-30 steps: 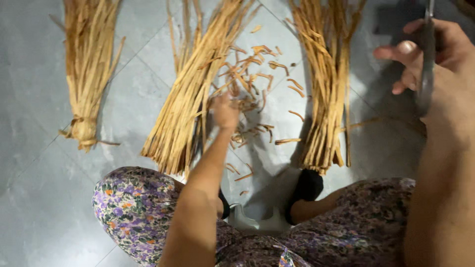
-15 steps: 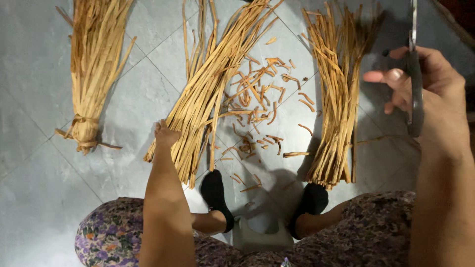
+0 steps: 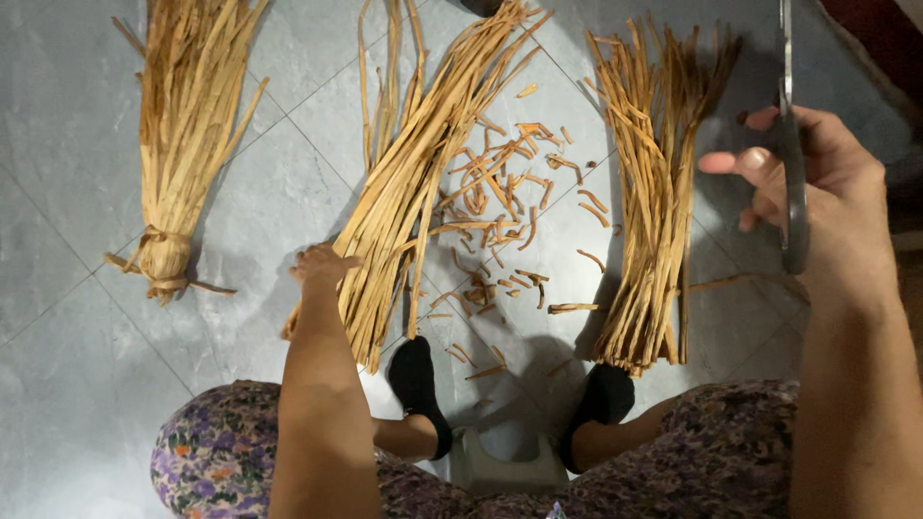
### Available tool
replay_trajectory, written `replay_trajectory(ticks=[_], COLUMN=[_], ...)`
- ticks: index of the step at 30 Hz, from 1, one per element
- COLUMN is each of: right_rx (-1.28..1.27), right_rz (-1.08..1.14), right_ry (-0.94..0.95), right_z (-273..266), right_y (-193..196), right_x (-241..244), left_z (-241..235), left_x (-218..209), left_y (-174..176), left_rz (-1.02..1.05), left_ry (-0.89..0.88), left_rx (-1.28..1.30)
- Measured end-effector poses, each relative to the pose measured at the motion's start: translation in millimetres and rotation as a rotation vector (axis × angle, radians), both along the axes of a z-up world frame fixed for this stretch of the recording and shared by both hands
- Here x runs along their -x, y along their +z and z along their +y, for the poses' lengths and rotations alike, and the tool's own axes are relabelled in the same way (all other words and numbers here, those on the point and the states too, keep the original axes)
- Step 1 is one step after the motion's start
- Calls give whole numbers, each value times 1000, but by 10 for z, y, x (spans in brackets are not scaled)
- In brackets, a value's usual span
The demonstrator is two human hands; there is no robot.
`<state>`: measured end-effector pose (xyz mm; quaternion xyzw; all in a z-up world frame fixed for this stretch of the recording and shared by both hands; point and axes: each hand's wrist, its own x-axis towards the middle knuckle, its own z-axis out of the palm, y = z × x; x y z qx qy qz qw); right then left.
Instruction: The person sits on a low stool and uses shears to trim the ends of dried sticks. They hold a bundle of sticks in one hand and cut the ends with the shears in the other, dropping the trimmed pieces onto the floor.
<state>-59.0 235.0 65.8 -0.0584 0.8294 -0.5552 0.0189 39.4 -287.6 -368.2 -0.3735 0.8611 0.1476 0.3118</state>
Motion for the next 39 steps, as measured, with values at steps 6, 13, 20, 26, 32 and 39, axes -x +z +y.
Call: replay_trajectory(ticks=[6, 13, 20, 26, 32, 39], right_rx=[107, 198, 335, 432, 500, 406], right_rz=[25, 46, 0, 70, 114, 358], right_ry=[42, 42, 67, 153, 94, 438], right_z=[110, 199, 170, 109, -384, -926], right_y=[71, 99, 118, -30, -102, -249], right_x=[-91, -189, -353, -384, -636, -1051], left_z=[-117, -249, 126, 602, 1256, 1877], left_x=[-23, 398, 462, 72, 101, 382], left_y=[21, 781, 2384, 3148, 3410, 3363], left_rz=[225, 314, 577, 1150, 1385, 1213], left_ry=[-93, -4, 499, 752, 821, 818], left_rx=[-43, -455, -1083, -1597, -1898, -2019])
